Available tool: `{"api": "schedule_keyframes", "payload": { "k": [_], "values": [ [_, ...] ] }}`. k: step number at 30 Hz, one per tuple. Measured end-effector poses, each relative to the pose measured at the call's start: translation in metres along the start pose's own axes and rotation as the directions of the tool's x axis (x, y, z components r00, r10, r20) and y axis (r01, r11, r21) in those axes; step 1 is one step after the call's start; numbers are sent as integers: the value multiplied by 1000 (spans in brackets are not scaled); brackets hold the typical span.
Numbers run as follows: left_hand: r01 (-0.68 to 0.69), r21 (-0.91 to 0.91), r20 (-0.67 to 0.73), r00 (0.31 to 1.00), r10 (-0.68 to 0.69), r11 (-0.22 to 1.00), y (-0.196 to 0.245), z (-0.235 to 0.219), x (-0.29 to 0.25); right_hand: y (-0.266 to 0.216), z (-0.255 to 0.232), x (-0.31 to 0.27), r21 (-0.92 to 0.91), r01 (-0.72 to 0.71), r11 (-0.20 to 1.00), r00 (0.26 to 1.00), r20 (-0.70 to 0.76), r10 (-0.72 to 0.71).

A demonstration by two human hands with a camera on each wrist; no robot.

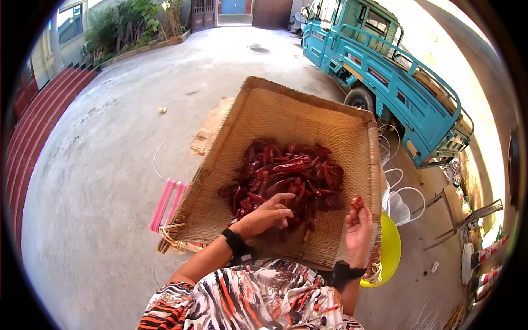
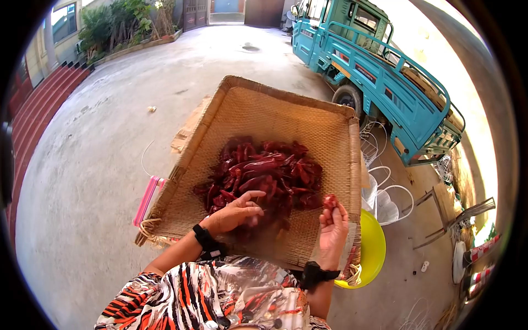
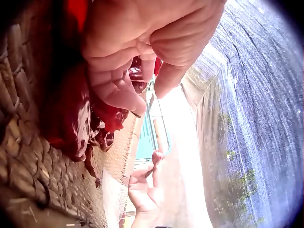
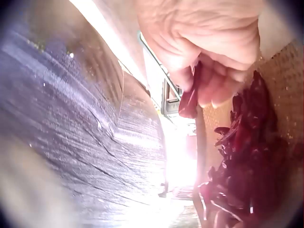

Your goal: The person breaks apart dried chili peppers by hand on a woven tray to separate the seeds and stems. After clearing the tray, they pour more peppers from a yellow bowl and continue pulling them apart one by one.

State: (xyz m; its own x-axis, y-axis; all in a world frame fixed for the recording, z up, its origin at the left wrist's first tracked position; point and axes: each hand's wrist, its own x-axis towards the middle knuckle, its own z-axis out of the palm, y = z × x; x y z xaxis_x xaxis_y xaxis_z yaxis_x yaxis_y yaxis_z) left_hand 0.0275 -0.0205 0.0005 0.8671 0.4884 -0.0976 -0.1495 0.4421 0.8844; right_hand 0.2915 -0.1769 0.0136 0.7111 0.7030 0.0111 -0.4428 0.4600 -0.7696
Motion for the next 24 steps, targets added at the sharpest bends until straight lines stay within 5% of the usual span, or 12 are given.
{"api": "schedule_keyframes", "payload": {
  "k": [4, 7, 9, 12, 14, 18, 22, 24],
  "values": [
    [-55, -27, -37, 998, 54, 998, 0, -1, 0, -21, -51, 6, 468, 200, 861, 961, -267, -78],
    [-37, -38, -51, 998, 35, 999, -6, -4, 3, -21, -47, -1, 232, 104, 967, 965, -259, -42],
    [-13, -50, -31, 999, 11, 999, -6, -7, 4, -11, -18, -3, -135, 31, 990, 997, -71, -40],
    [27, -37, 16, 1000, -26, 999, -3, -9, 2, 10, 47, -3, -621, 61, 781, 977, 196, 80],
    [31, 27, 45, 998, -32, 999, 0, -10, 3, 43, 50, 14, -815, 289, 503, 923, 376, 80],
    [-15, 52, 46, 999, 12, 999, -1, -4, 0, 61, 71, 27, -828, 500, 253, 863, 500, -71],
    [-9, 4, 57, 998, 9, 1000, -11, -9, 6, 53, 68, 16, -812, 482, 329, 874, 419, -245],
    [-16, -22, 58, 998, 17, 1000, -14, -11, 8, 39, 75, -2, -781, 393, 486, 919, 308, -247]
  ]
}}
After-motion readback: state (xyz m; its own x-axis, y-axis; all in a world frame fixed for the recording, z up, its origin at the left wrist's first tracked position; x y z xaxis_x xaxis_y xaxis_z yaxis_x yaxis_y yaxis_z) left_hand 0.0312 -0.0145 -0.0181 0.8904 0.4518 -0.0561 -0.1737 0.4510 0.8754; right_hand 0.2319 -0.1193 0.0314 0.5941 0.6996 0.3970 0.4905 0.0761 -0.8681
